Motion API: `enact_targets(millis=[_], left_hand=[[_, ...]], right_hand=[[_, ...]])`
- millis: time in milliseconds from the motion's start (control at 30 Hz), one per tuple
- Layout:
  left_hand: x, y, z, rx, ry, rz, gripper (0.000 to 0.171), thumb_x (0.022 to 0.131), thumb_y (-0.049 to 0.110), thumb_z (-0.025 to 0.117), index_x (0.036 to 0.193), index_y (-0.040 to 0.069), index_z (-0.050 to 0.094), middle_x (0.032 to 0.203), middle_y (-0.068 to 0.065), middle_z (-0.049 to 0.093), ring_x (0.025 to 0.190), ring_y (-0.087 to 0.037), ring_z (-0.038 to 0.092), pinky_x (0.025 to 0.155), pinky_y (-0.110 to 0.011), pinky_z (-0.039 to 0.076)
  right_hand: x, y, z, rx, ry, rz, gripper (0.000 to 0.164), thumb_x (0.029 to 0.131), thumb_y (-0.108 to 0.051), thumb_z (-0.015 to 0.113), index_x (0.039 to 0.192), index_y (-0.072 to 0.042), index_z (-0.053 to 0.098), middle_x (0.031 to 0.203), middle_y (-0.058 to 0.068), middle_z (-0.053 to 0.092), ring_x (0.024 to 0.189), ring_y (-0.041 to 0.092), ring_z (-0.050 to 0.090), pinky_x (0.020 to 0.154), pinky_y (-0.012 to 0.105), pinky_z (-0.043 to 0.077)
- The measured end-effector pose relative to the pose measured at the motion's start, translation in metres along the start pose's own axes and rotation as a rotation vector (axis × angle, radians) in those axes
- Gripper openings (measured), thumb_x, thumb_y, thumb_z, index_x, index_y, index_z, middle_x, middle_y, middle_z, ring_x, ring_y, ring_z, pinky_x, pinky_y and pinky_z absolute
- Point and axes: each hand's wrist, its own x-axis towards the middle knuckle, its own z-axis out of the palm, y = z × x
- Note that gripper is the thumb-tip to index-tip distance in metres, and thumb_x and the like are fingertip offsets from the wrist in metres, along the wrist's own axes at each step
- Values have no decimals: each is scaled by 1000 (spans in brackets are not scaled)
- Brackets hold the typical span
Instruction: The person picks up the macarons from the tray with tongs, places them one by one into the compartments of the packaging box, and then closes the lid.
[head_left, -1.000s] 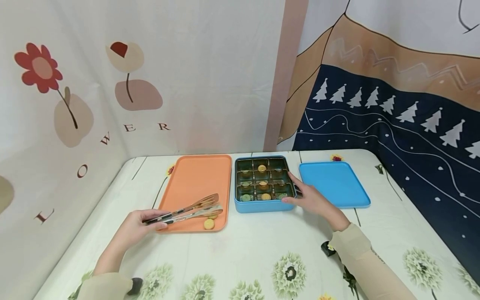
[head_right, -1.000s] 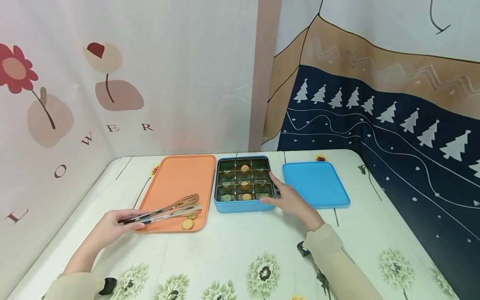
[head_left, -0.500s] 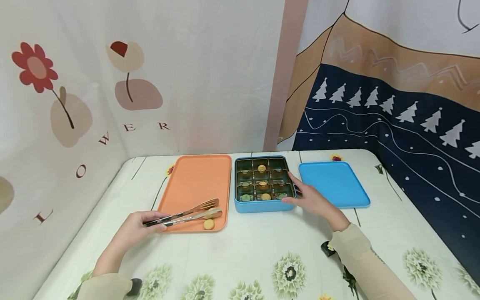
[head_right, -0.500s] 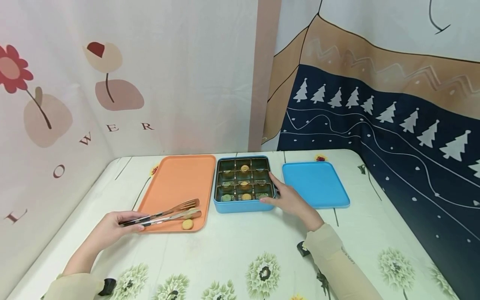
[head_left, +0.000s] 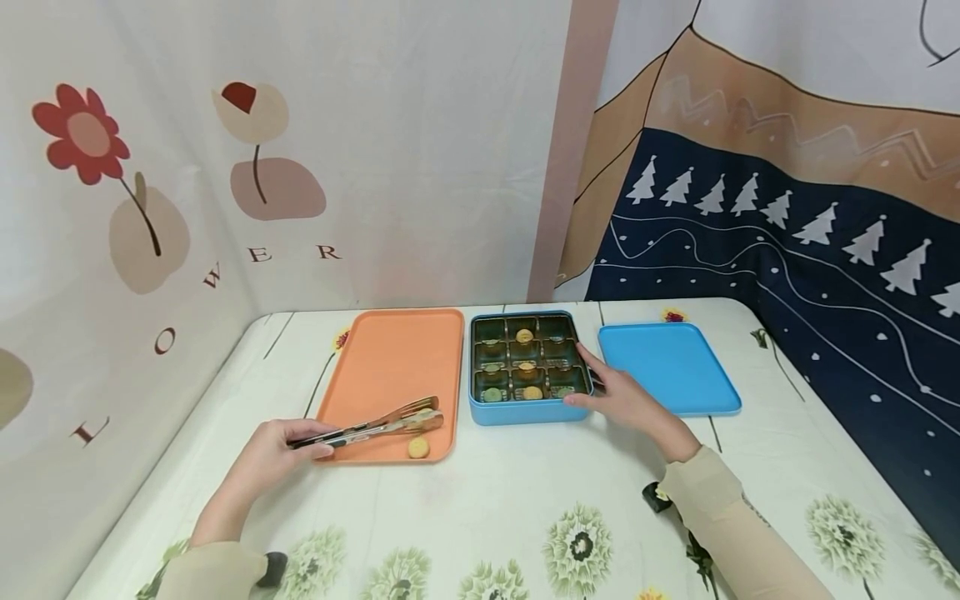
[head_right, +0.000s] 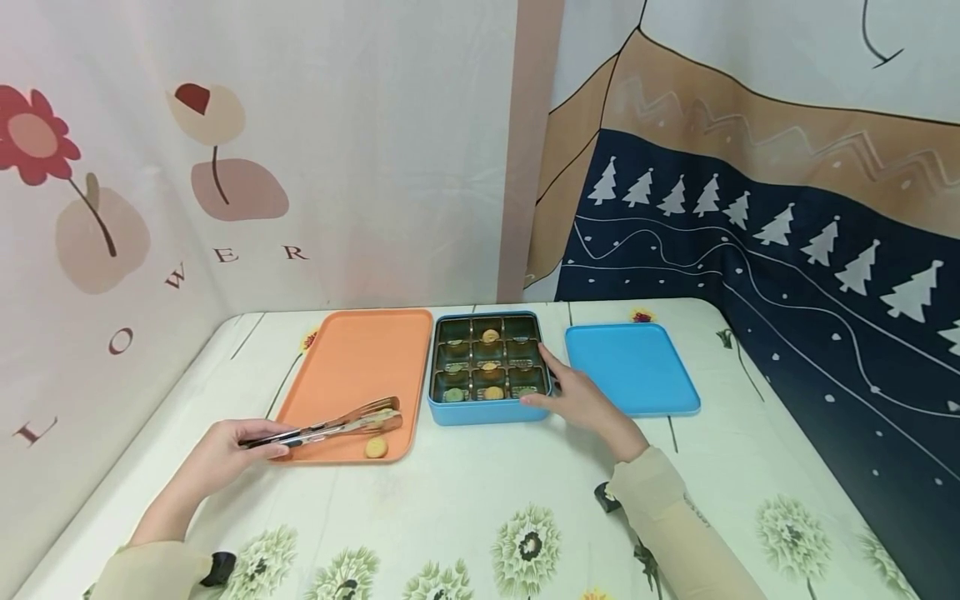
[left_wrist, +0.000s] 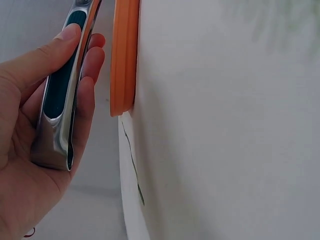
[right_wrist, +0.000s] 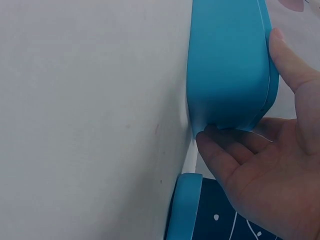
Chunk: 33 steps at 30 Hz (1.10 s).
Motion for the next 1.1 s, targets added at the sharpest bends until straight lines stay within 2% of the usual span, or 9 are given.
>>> enact_targets(millis=[367, 600, 1100], left_hand=[[6, 5, -3, -24, 22, -16, 24, 88, 17, 76, 110, 8, 76, 93, -6, 78, 74, -1, 60, 64, -23, 48], [11, 11, -4, -28, 43, -13, 25, 89, 19, 76, 111, 7, 75, 98, -9, 77, 76, -4, 58, 62, -23, 45], [24, 24, 0, -55, 71, 18, 30, 88, 20, 77, 113, 5, 75, 104, -14, 76, 73, -4, 56, 59, -23, 44]], right_hand=[[1, 2, -1, -9, -3, -6, 97, 93, -48, 67, 162, -18, 5, 161, 31, 20, 137, 50, 42, 101, 59, 45], [1, 3, -1, 1, -10, 3, 99, 92, -51, 66, 162, -18, 5, 161, 30, 20, 137, 50, 42, 106, 63, 41], [-1, 1, -2, -17, -2, -8, 100, 92, -52, 67, 162, -16, 6, 160, 31, 21, 137, 50, 42, 99, 58, 45]])
